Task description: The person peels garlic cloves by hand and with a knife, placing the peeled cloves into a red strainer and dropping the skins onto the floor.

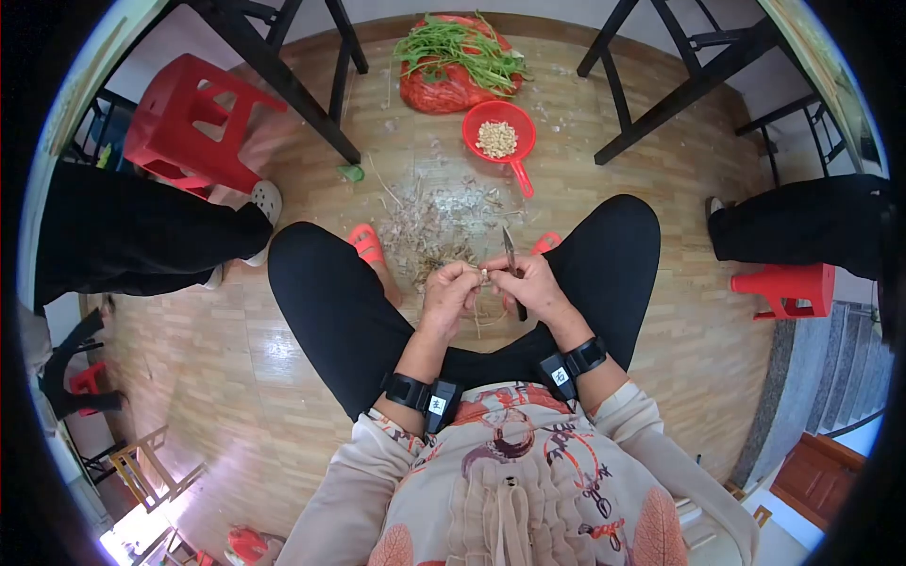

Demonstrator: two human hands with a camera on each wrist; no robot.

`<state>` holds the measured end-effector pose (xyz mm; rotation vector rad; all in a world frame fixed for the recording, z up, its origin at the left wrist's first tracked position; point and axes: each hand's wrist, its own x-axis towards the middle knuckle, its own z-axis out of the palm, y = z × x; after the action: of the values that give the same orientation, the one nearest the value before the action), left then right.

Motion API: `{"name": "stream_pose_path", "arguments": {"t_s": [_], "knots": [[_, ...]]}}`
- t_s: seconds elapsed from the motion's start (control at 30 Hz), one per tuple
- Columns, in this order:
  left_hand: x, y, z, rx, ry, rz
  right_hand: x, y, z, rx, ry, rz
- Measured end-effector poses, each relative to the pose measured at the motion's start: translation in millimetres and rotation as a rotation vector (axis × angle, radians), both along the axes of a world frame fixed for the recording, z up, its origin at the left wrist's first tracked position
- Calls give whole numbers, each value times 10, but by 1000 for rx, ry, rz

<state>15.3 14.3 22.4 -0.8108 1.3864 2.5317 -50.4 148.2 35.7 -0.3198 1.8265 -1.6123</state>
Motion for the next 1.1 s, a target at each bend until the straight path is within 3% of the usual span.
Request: {"name": "stream_pose_path", "arguments": {"t_s": [0.03,0.1,0.23,0.43,0.6,0.8,0.9,0.97,1.1], "knots": [[0,-4,4,1,-1,0,-1,-1,41,1,-1,0],[3,-8,10,-2,17,-12,-1,-3,98,-47,-238,-42],[-2,1,54,-21,12,-27,-12,17,25,-125,-304,-29],[-20,23,35,-17,46,-21,-18,-34,-79,-294,-596,-214],[-21,8,-24,215,2,113,-111,-13,-159,-277,-690,-383],[-61,2,-10,334,7,239,-505,-52,-100,-217,-640,-487],[-25,-21,-147,469,-17,258,-1023,-137,-223,-335,-492,-453],[-20,-30,-208,542,-16,286,-1401,-212,-263,-285,-329,-487],[-12,-91,-122,727,23,351,-1502,-230,24,-195,-331,-495]]}}
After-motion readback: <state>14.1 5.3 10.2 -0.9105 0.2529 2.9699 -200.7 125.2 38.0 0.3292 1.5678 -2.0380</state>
